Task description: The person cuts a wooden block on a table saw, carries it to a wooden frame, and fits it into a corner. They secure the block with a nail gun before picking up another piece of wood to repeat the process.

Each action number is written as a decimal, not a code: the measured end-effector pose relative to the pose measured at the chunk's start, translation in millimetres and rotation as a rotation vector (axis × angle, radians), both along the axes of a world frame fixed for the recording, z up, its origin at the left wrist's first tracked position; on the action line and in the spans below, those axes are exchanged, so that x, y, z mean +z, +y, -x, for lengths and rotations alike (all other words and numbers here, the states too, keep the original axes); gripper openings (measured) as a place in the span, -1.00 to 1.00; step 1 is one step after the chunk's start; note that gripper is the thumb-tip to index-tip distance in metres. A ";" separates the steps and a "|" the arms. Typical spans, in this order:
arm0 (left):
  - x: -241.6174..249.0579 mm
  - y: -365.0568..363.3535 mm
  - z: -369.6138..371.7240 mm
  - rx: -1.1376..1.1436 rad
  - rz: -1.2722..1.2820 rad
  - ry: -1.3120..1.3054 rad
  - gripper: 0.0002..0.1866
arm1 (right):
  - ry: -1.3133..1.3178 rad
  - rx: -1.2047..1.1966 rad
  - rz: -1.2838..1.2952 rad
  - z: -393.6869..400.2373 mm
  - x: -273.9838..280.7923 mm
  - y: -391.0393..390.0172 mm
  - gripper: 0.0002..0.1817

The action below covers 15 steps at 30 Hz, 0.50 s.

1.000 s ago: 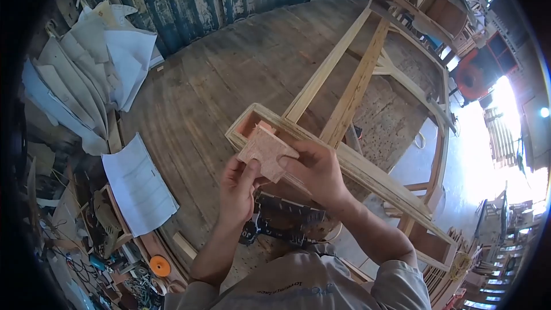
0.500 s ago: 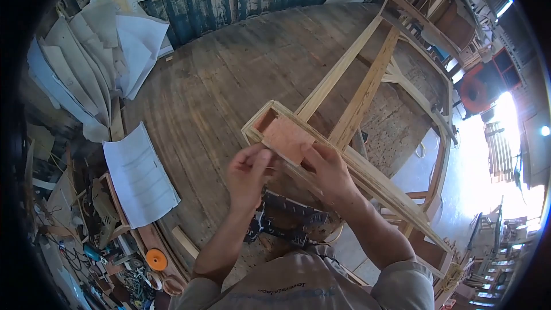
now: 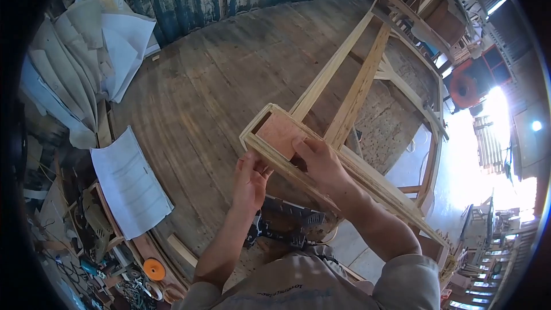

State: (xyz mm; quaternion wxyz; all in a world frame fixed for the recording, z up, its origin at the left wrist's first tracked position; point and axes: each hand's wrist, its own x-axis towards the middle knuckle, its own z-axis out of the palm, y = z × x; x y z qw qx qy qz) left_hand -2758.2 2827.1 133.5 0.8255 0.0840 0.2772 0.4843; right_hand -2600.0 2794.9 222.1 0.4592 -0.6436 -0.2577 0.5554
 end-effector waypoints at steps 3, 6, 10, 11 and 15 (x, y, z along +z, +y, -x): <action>1.3 1.5 -3.2 0.004 0.010 -0.053 -0.71 | -0.021 -0.001 0.026 -3.6 -0.1 2.2 -0.61; -13.8 -3.4 -7.2 -0.017 -0.087 0.007 -0.54 | -0.053 0.006 0.028 -5.8 -5.3 2.9 -0.59; -3.4 -5.2 -12.6 -0.028 -0.103 0.080 -0.47 | -0.046 0.022 -0.011 -3.3 -8.2 9.8 -0.57; 1.5 -5.3 -13.1 -0.068 -0.112 0.077 -0.44 | -0.038 0.018 -0.014 -2.0 -7.1 10.1 -0.57; 19.3 2.9 -19.6 -0.023 -0.059 -0.003 -0.53 | -0.100 0.018 -0.046 -4.6 -11.5 8.1 -0.53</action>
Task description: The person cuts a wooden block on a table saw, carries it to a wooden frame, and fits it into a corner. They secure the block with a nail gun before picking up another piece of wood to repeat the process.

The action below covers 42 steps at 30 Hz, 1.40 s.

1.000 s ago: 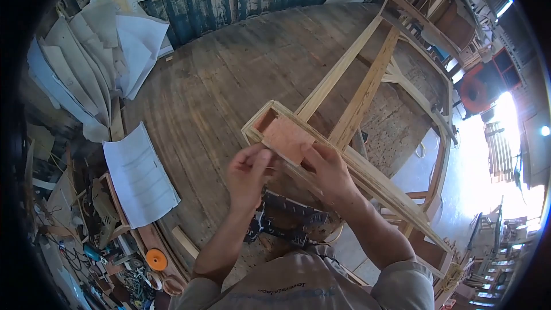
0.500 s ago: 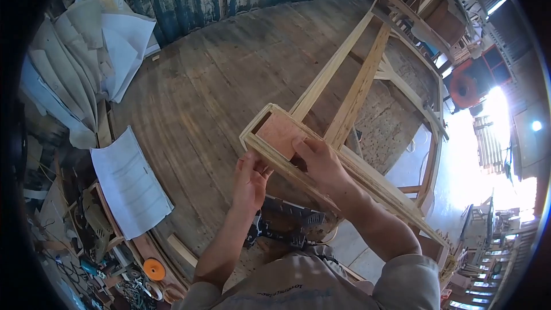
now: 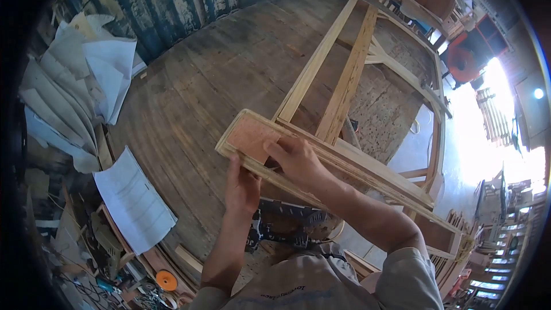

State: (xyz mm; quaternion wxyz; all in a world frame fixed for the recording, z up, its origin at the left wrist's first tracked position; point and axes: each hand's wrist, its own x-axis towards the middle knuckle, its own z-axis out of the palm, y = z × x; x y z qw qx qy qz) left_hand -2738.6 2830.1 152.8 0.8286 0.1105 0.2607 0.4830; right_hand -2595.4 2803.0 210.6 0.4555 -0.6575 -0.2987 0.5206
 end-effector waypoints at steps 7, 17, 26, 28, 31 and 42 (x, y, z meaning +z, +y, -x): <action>4.4 6.1 -10.2 -0.037 -0.052 0.076 -0.41 | -0.208 0.037 -0.060 2.9 3.7 -4.4 -0.48; 7.2 -3.4 -5.3 -0.033 -0.015 0.392 -0.04 | 0.048 0.169 -0.150 -10.8 -2.0 -1.7 -0.71; 17.8 -4.3 -1.2 -0.044 0.162 0.442 0.09 | 0.156 0.149 -0.118 -13.1 2.4 -1.2 -0.67; 16.8 -5.3 0.9 -0.056 0.144 0.433 0.09 | 0.163 0.171 -0.097 -14.4 4.9 -0.3 -0.68; 17.0 -5.6 2.4 -0.109 0.079 0.501 0.09 | 0.200 0.174 -0.068 -16.8 8.9 1.6 -0.74; 12.2 -10.3 12.6 -0.110 0.140 0.441 0.09 | 0.207 0.161 -0.044 -17.4 12.4 3.3 -0.73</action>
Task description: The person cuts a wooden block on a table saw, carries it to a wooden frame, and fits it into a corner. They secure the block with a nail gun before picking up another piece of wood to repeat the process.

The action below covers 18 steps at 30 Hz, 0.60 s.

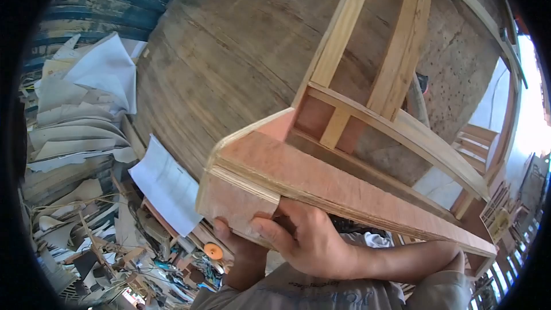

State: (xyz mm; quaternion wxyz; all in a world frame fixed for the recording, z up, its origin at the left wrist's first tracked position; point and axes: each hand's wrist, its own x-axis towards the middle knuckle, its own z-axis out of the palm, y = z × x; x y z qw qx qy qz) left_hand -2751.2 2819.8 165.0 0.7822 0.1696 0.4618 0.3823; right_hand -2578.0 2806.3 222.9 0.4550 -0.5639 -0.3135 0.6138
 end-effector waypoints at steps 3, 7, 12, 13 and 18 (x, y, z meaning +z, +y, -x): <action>5.6 6.0 -10.1 -0.020 -0.066 0.034 0.09 | -0.001 -0.030 -0.038 4.0 -6.0 -2.3 -0.74; 5.3 6.9 -10.0 -0.021 -0.097 0.097 0.10 | 0.000 0.040 0.001 1.1 -7.3 -3.2 -0.73; 11.4 10.5 -16.4 0.044 -0.026 0.035 0.09 | -0.045 0.011 -0.031 3.0 -9.3 -3.5 -0.72; 10.8 10.9 -15.7 0.048 -0.031 0.034 0.09 | -0.061 0.021 -0.038 3.4 -9.3 -3.3 -0.72; 8.6 10.6 -14.4 -0.035 -0.101 0.051 0.08 | -0.030 0.000 -0.065 3.4 -4.7 -2.4 -0.71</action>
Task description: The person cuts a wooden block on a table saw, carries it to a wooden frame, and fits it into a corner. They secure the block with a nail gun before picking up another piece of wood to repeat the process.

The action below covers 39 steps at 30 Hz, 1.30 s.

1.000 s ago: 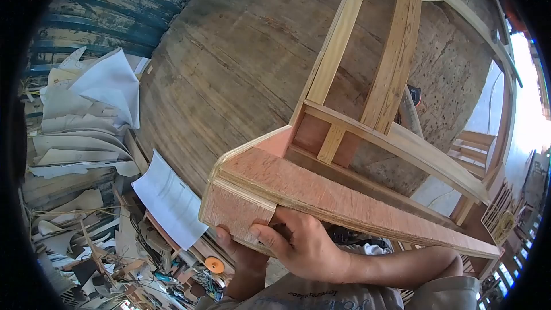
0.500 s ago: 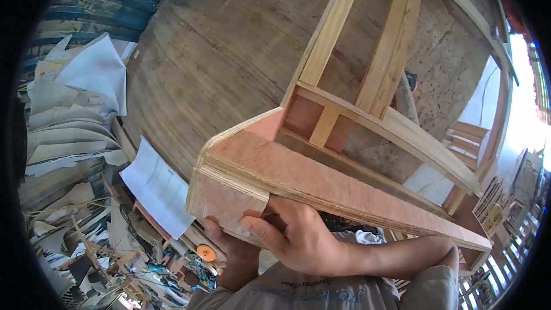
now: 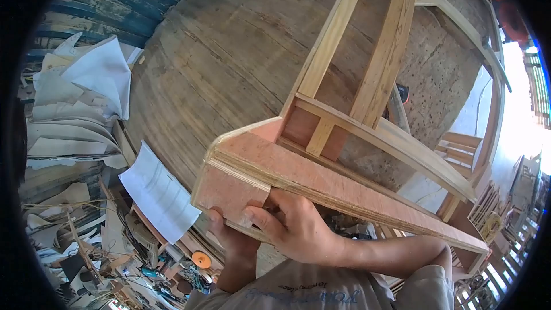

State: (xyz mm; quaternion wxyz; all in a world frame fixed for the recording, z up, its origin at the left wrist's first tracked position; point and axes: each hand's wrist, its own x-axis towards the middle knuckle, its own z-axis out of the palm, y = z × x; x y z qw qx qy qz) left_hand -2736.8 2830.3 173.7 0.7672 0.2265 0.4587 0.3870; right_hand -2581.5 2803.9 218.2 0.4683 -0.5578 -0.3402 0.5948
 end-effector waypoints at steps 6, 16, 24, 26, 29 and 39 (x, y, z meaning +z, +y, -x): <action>3.4 2.3 -1.1 -0.011 0.005 0.015 0.08 | -0.079 0.038 -0.068 -2.7 -3.8 1.0 -0.71; -3.2 0.4 7.7 -0.028 0.036 -0.034 0.11 | -0.031 0.053 0.043 0.5 -5.2 -1.8 -0.73; -23.0 4.8 16.0 0.107 0.037 -0.563 -0.08 | -0.033 0.010 -0.005 11.7 -3.1 -3.8 -0.75; -33.2 2.2 17.4 0.067 -0.026 -0.596 -0.19 | -0.052 -0.019 0.005 14.1 -0.2 -1.8 -0.68; -49.3 -4.2 22.2 0.051 -0.069 -0.657 -0.30 | -0.096 -0.023 0.044 15.2 -2.3 -4.0 -0.62; -57.5 -1.6 21.7 0.061 -0.089 -0.840 -0.45 | -0.058 -0.115 0.168 12.4 -8.9 -12.5 -0.60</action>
